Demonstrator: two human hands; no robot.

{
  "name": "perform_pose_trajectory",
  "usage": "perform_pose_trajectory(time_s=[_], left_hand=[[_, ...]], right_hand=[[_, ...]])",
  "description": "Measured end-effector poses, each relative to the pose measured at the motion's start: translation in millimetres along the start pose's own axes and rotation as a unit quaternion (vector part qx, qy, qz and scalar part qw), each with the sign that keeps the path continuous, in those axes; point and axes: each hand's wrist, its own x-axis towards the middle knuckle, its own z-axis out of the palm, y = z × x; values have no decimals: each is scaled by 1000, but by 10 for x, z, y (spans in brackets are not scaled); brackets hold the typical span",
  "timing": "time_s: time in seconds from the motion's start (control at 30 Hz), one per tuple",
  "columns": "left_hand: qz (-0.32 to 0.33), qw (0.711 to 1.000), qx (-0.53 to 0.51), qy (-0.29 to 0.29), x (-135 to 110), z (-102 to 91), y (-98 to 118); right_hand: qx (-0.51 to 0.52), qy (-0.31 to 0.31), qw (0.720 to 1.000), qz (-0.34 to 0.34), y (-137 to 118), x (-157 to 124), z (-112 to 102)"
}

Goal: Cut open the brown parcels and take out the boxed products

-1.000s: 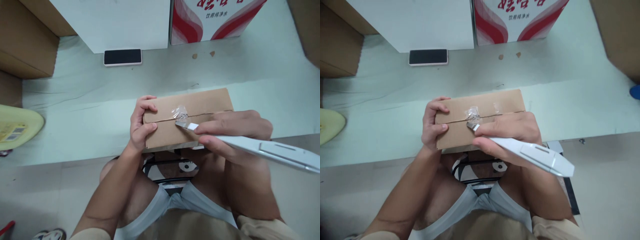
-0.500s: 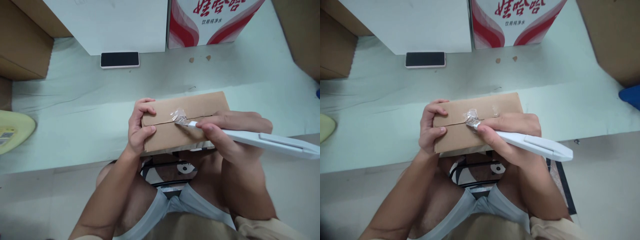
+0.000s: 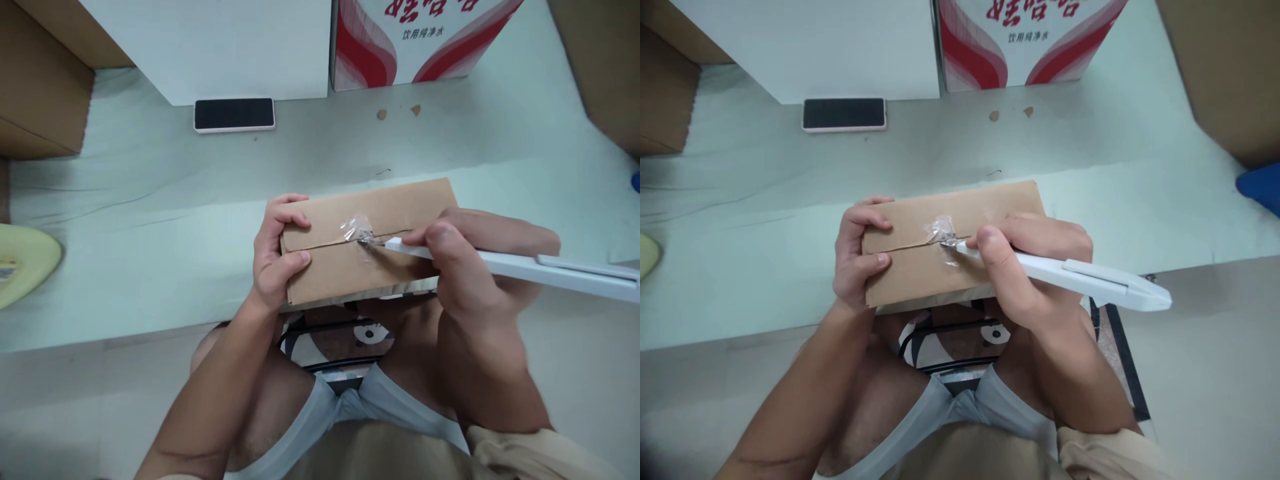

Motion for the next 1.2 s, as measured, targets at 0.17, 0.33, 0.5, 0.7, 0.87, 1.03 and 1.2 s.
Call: perform_pose_trajectory(time_s=[0.17,0.33,0.5,0.7,0.87,1.03,1.2], left_hand=[[-1,1000,-26,6,-12,18,-4],[-7,997,-71,5,-17,21,-52],[-1,997,-79,-2,-3,3,-78],[18,997,-73,9,31,21,-117],[37,994,-101,27,56,26,-169],[9,993,-100,54,119,-24,-177],[5,985,-120,122,259,-30,-264]], right_hand=[[-48,50,998,-4,42,-40,12],[-70,86,994,-7,90,-38,29],[-42,76,996,-12,139,-38,-24],[14,210,977,-28,282,-57,-196],[84,272,958,30,614,-22,-285],[10,309,943,122,1035,25,-386],[-201,18,959,201,1344,-13,-432]])
